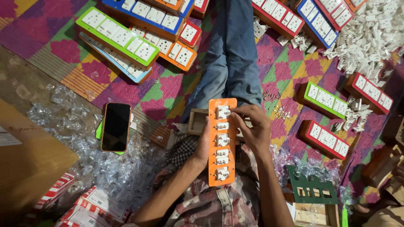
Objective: The person sits on the floor and assembles an orange switchboard by inserting white sockets into slots and securing them with screws. The person repeatedly flips the board to access the back and front, tightening screws and adjusting components.
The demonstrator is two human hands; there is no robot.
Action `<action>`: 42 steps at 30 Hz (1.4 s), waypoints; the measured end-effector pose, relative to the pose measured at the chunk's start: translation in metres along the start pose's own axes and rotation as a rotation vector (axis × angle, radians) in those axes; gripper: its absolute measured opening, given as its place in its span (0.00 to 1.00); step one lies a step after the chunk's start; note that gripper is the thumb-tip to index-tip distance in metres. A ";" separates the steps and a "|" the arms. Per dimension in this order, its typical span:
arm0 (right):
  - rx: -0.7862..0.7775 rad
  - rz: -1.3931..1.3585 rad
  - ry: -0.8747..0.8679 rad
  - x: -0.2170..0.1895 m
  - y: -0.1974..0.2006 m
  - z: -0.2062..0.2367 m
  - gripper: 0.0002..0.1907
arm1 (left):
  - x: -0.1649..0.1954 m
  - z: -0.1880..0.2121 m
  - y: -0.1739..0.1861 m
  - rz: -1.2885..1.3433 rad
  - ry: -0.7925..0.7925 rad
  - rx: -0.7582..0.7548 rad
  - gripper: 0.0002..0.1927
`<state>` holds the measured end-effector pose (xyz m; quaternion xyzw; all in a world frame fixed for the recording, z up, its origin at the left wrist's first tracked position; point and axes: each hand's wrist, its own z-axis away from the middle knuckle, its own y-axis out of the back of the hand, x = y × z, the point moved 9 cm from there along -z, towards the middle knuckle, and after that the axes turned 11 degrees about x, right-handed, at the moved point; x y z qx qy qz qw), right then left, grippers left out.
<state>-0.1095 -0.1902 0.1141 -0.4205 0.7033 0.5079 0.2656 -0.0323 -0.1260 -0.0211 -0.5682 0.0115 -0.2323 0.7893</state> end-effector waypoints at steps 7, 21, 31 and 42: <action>0.001 -0.041 -0.081 0.012 -0.002 0.001 0.08 | 0.000 0.000 0.001 -0.009 0.030 0.021 0.39; 0.074 0.055 -0.057 0.015 0.001 -0.003 0.10 | 0.004 0.000 -0.006 0.027 0.021 -0.015 0.39; 0.094 0.242 0.193 -0.011 0.010 0.003 0.09 | 0.003 -0.002 -0.005 0.040 0.032 0.001 0.40; -0.036 0.022 0.045 0.000 0.012 0.016 0.23 | -0.006 -0.004 0.008 0.073 0.053 0.066 0.40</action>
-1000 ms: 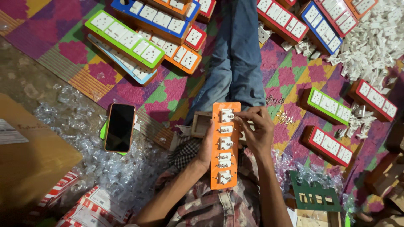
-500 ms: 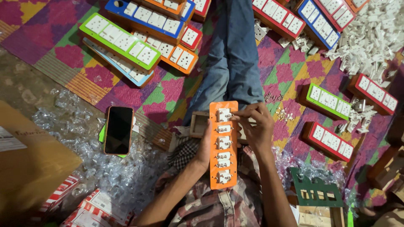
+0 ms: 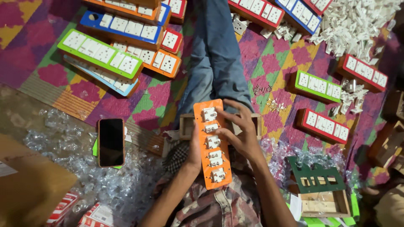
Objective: The person sits on the floor and assembles an orange switchboard by inserting white sockets into slots and securing them with screws. The person repeatedly flips the board to access the back and front, tightening screws and adjusting components.
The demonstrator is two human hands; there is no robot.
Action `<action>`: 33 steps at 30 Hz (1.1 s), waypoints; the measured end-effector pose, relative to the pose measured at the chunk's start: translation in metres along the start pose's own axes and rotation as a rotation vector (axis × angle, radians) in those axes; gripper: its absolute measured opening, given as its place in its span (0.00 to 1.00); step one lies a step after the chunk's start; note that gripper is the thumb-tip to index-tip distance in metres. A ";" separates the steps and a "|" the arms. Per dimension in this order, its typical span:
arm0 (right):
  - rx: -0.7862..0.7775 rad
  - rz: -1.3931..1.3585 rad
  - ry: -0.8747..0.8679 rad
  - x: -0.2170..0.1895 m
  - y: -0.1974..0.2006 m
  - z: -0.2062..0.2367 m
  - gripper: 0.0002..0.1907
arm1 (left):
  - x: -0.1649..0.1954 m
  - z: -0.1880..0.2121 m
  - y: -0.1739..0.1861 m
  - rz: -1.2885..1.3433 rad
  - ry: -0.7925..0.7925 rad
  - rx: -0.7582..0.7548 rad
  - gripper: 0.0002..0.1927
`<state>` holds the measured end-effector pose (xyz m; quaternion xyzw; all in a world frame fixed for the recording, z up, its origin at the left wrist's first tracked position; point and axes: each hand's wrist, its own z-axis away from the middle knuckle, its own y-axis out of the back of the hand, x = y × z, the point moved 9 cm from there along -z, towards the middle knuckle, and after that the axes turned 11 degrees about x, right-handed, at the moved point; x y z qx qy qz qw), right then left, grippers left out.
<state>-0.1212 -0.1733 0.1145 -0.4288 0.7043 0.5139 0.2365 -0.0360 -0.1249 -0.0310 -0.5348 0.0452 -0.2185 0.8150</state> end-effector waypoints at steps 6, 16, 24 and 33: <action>0.041 -0.001 -0.008 -0.001 0.005 0.003 0.19 | 0.002 0.002 -0.005 -0.018 -0.021 -0.020 0.39; 0.026 -0.022 -0.076 0.007 0.000 0.005 0.12 | 0.003 0.004 -0.007 -0.001 -0.034 -0.016 0.38; 0.057 -0.072 -0.041 0.006 -0.002 0.009 0.11 | 0.006 0.004 -0.005 -0.034 -0.059 -0.007 0.38; 0.042 -0.110 -0.051 0.009 -0.007 0.011 0.16 | 0.003 0.001 0.004 0.005 -0.057 0.000 0.37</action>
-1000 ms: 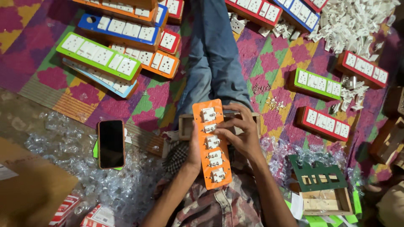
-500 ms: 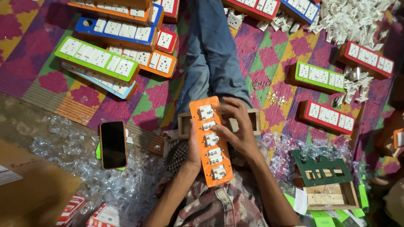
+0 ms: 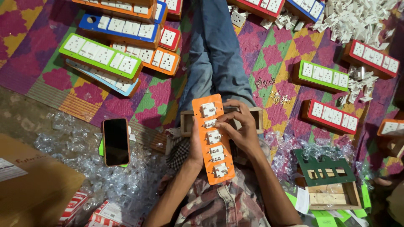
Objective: The person sits on the floor and assembles an orange switchboard by inserting white sockets into slots and securing them with screws. The person repeatedly flips the board to access the back and front, tightening screws and adjusting components.
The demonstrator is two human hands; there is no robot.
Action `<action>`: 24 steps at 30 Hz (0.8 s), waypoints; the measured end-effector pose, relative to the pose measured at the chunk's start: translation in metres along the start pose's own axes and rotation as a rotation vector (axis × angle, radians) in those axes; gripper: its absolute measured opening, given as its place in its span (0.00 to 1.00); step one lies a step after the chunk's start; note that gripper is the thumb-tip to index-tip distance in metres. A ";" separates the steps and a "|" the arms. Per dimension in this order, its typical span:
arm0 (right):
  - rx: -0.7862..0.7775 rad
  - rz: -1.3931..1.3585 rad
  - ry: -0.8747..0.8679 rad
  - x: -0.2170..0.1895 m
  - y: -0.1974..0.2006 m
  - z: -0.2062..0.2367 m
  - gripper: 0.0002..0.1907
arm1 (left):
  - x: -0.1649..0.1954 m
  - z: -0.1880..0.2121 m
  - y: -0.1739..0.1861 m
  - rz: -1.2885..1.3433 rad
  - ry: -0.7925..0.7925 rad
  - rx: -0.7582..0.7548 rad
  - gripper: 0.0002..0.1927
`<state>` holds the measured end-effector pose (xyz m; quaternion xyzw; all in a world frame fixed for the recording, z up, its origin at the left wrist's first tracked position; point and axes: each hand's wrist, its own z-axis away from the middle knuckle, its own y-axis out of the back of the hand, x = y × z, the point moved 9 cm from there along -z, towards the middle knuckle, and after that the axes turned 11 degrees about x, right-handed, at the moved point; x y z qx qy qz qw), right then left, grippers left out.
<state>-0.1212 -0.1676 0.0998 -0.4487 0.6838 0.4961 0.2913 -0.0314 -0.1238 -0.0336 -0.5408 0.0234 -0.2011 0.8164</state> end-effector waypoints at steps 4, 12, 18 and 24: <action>0.029 -0.137 -0.239 0.020 0.002 0.003 0.26 | 0.002 0.000 -0.005 -0.039 0.003 -0.023 0.39; 0.016 -0.023 -0.089 0.009 0.003 -0.002 0.12 | 0.001 0.005 -0.019 -0.010 0.030 -0.053 0.40; 0.014 -0.064 -0.004 0.010 0.006 -0.001 0.20 | -0.002 0.002 -0.014 0.011 0.058 -0.003 0.42; 0.054 -0.125 -0.120 0.036 0.008 0.011 0.22 | 0.006 0.007 -0.022 -0.060 0.008 0.049 0.40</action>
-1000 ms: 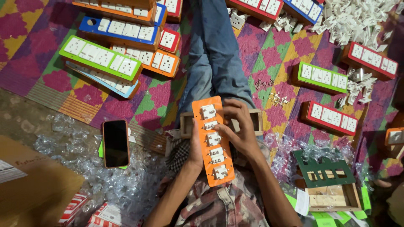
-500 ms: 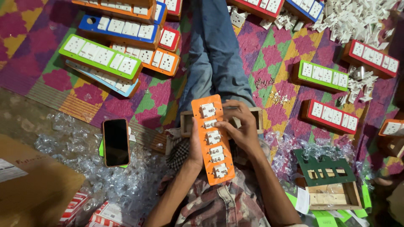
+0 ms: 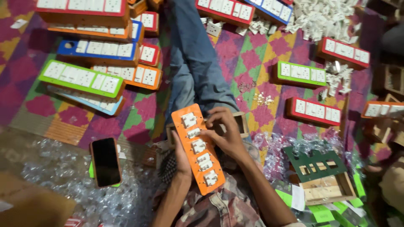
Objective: The person sits on the floor and assembles an orange switchboard by inserting white sockets into slots and securing them with screws. The person repeatedly flips the board to access the back and front, tightening screws and adjusting components.
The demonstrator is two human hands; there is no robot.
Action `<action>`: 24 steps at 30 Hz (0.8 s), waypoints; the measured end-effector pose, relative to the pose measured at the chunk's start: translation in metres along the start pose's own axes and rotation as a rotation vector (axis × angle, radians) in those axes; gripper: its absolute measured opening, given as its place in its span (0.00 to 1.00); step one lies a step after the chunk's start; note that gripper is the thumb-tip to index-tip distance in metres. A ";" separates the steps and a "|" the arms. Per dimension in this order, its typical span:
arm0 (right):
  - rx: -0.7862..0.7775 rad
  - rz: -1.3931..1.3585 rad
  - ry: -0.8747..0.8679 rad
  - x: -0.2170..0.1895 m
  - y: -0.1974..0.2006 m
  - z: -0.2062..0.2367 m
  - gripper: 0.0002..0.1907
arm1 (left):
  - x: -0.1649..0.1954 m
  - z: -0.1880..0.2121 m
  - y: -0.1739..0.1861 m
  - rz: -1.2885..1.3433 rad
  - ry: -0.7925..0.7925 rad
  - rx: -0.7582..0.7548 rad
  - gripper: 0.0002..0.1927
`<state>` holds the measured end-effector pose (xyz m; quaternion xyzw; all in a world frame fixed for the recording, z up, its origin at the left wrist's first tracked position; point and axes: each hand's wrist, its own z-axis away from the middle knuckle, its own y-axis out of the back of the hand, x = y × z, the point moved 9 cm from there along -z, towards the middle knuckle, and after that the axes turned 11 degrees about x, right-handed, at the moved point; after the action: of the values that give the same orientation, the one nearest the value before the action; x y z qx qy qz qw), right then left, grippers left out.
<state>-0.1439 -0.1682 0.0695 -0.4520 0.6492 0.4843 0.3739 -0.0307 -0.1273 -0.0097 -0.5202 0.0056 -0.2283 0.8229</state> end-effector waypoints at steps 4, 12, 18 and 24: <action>-0.076 -0.380 -0.135 -0.005 0.004 0.012 0.24 | 0.026 0.016 -0.026 -0.247 -0.272 -0.067 0.31; -0.053 -0.303 -0.331 -0.006 0.002 0.034 0.30 | 0.066 0.018 -0.057 -0.716 -0.772 -0.004 0.39; -0.044 -0.069 -0.335 -0.014 0.011 0.030 0.29 | 0.063 -0.022 -0.050 -0.684 -0.731 -0.012 0.21; 0.202 0.366 0.214 -0.030 0.074 -0.004 0.12 | 0.045 -0.051 -0.029 -0.563 -0.547 0.050 0.15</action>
<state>-0.2053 -0.1558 0.1199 -0.3358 0.8013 0.4259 0.2526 -0.0134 -0.1979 0.0020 -0.5230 -0.3624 -0.2981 0.7115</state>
